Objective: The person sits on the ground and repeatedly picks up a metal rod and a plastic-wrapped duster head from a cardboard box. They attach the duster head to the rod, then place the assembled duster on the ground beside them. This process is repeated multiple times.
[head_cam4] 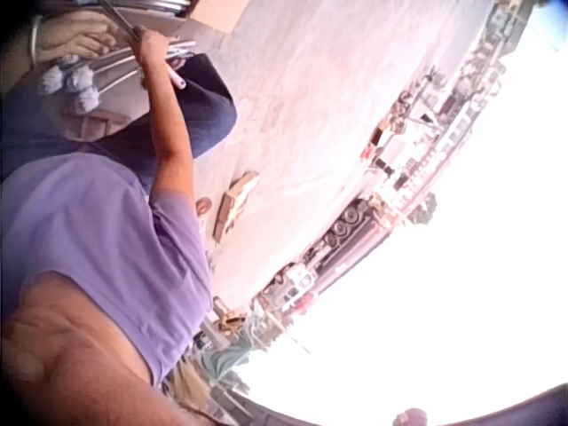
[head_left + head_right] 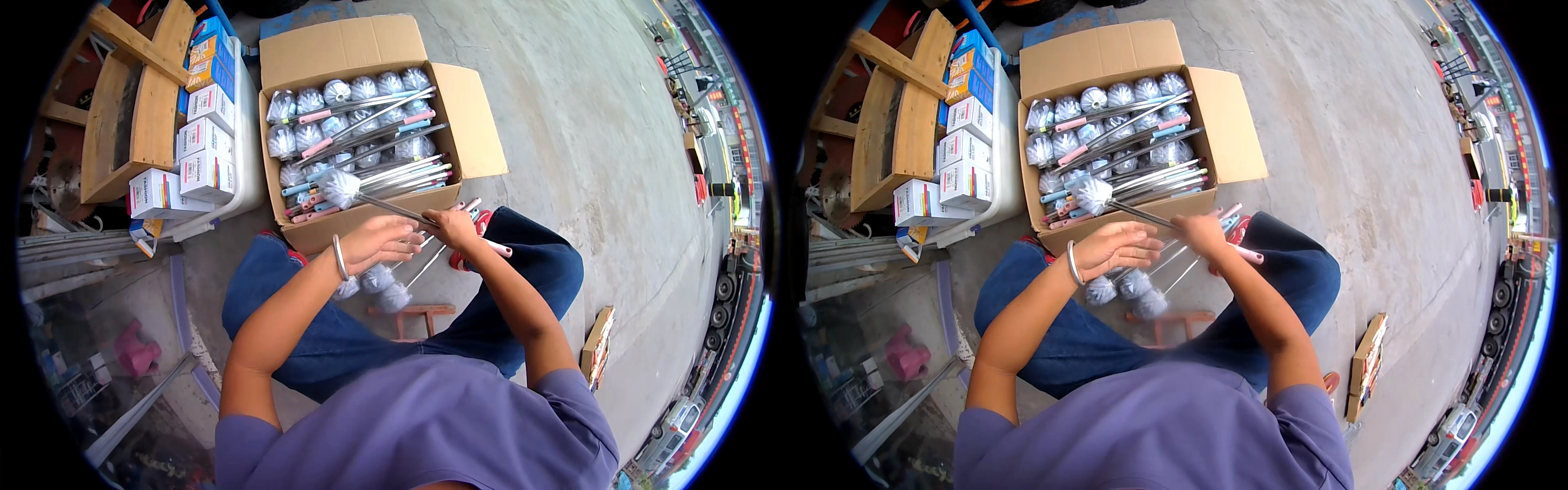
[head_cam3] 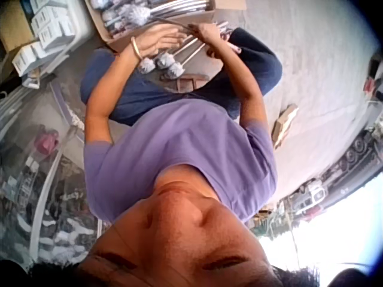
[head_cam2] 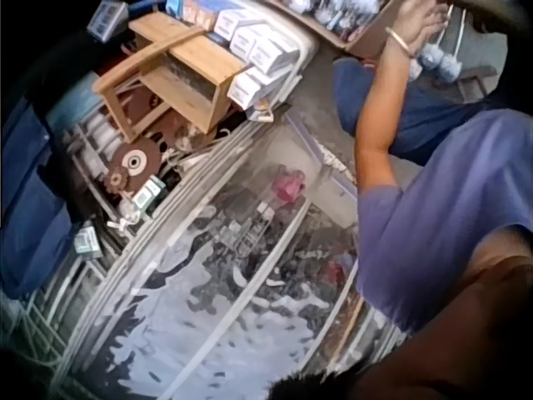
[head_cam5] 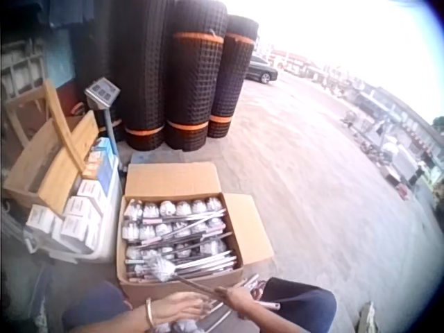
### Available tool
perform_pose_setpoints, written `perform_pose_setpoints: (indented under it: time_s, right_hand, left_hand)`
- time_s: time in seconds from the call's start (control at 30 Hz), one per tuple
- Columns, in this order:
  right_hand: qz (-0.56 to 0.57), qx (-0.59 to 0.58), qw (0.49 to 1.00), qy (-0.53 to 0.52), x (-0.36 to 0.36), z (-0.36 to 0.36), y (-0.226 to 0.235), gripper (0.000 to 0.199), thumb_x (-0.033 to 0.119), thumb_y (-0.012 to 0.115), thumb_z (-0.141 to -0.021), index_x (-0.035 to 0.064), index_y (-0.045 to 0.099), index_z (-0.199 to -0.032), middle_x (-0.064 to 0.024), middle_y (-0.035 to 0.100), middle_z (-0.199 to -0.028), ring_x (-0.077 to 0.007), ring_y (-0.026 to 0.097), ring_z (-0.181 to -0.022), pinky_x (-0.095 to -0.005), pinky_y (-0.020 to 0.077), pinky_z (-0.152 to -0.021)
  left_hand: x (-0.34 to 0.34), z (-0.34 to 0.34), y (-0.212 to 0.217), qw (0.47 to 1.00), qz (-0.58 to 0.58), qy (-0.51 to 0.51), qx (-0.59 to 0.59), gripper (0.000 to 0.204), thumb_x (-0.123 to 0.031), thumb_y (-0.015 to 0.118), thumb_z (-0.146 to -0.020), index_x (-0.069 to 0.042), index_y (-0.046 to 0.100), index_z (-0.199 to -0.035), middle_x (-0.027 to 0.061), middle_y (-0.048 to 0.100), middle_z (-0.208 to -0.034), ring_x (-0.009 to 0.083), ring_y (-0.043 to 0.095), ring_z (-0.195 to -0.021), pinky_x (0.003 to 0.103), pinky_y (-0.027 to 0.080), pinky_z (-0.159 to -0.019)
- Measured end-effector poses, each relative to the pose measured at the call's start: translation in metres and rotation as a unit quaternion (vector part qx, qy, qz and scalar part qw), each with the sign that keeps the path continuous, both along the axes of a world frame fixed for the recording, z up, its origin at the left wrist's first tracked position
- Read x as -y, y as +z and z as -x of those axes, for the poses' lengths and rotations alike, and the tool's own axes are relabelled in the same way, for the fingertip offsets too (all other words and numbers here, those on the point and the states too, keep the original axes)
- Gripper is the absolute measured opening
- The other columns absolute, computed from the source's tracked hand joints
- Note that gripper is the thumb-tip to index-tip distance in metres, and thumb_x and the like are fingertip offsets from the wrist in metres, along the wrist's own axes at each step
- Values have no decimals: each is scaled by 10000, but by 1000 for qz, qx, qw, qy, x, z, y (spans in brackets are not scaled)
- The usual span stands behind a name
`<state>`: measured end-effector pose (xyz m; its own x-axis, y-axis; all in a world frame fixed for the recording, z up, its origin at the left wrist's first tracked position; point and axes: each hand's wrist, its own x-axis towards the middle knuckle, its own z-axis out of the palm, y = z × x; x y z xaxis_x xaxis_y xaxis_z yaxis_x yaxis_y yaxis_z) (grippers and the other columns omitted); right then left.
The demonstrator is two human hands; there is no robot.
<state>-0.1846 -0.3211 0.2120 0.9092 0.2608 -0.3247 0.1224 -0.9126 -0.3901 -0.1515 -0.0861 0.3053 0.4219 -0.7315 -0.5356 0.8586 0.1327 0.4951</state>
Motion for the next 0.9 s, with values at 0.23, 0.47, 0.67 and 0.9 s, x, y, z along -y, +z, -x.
perform_pose_setpoints:
  time_s: [0.23,0.47,0.67,0.9]
  right_hand:
    - [-73,41,980,180,16,-3,-87,318,304,642,-798,130,615,-1062,-113,608,-952,-315,599,-880,-400,478,-740]
    - [2,146,989,37,-44,-109,-119,273,165,580,-791,85,572,-1052,-85,566,-981,-280,551,-992,-393,444,-816]
    - [144,40,975,165,-66,-167,-149,314,127,524,-818,112,535,-1131,-55,581,-1071,-230,546,-1081,-417,402,-889]
    - [81,-61,981,165,-60,-176,-108,244,263,525,-840,160,579,-1055,-133,633,-982,-313,616,-916,-459,468,-732]
  left_hand:
    - [-59,-77,33,931,22,351,97,188,-136,502,-905,-31,557,-1051,113,625,-982,179,608,-882,303,504,-793]
    - [-74,-100,30,909,39,409,66,181,-144,542,-886,-48,583,-1034,78,626,-950,143,587,-838,291,494,-770]
    - [-72,-98,39,917,20,392,76,169,-141,514,-896,-52,563,-1031,84,623,-958,134,589,-834,271,483,-758]
    - [-81,-102,37,911,-1,402,95,163,-139,526,-889,-52,559,-1022,67,616,-936,128,575,-829,277,478,-758]
